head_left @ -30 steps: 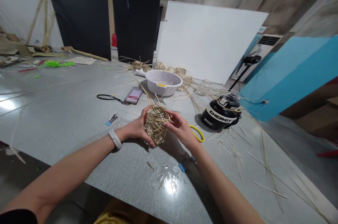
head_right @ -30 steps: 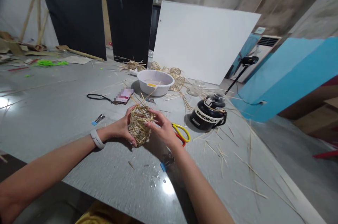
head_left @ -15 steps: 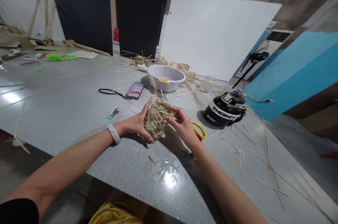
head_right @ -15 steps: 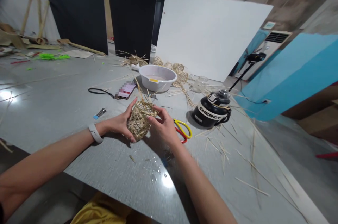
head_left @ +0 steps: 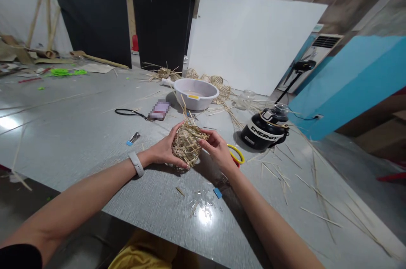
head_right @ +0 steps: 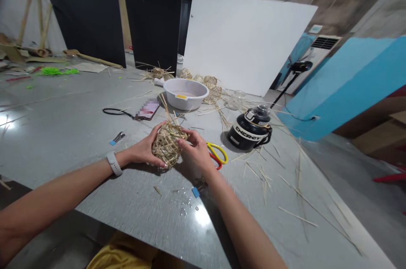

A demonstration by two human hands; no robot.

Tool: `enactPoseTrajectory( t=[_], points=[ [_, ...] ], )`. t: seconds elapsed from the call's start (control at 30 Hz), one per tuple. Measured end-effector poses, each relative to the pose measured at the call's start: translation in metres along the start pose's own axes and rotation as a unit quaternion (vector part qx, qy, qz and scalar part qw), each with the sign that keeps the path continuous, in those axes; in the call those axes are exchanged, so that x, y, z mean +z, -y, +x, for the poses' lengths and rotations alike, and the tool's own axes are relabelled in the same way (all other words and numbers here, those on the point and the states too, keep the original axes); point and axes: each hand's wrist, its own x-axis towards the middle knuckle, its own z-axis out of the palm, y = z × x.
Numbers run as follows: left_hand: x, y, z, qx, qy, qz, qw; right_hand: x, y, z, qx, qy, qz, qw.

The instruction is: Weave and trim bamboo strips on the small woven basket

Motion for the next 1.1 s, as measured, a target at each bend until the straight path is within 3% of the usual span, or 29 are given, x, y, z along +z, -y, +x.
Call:
enactPoseTrajectory(
  t=[0.17,0.33,0.4,0.47,0.5,0.57,0.6,0.67,0.73,0.93,1.1],
  points=[
    [-0.003,0.008,0.005,-0.062,0.045,-0.191,0.979,0.004,0.0,0.001,-0.025,0.001,0.069,0.997],
    [-0.001,0.003,0.007,-0.001,-0.054,-0.073,0.996,0.008,0.008,-0.002,-0.054,0.078,0.07,0.993],
    [0.0,-0.001,0.007,0.013,-0.09,-0.047,0.995,-0.008,0.018,0.0,-0.069,0.088,0.029,0.993],
    [-0.001,-0.002,0.006,0.011,-0.103,-0.051,0.993,-0.035,0.026,0.003,-0.03,0.064,-0.128,0.989],
    [-0.001,-0.001,0.006,0.007,-0.102,-0.059,0.993,-0.049,0.03,0.005,0.02,0.066,-0.275,0.959],
    [-0.002,0.001,0.007,-0.002,-0.096,-0.078,0.992,-0.076,0.032,0.006,0.151,0.121,-0.543,0.817],
    [-0.003,0.002,0.008,-0.005,-0.098,-0.084,0.992,-0.086,0.031,0.006,0.179,0.134,-0.572,0.789],
    [-0.004,0.004,0.009,-0.005,-0.11,-0.086,0.99,-0.096,0.026,0.005,0.197,0.16,-0.594,0.763],
    [-0.005,0.005,0.009,-0.003,-0.115,-0.084,0.99,-0.094,0.02,0.004,0.188,0.164,-0.601,0.759],
    [-0.007,0.006,0.006,-0.03,-0.056,-0.095,0.993,-0.074,0.008,0.012,0.149,0.14,-0.612,0.764],
    [-0.01,0.005,0.003,-0.033,0.003,-0.108,0.994,-0.087,-0.005,0.018,0.185,0.113,-0.581,0.784]
  ],
)
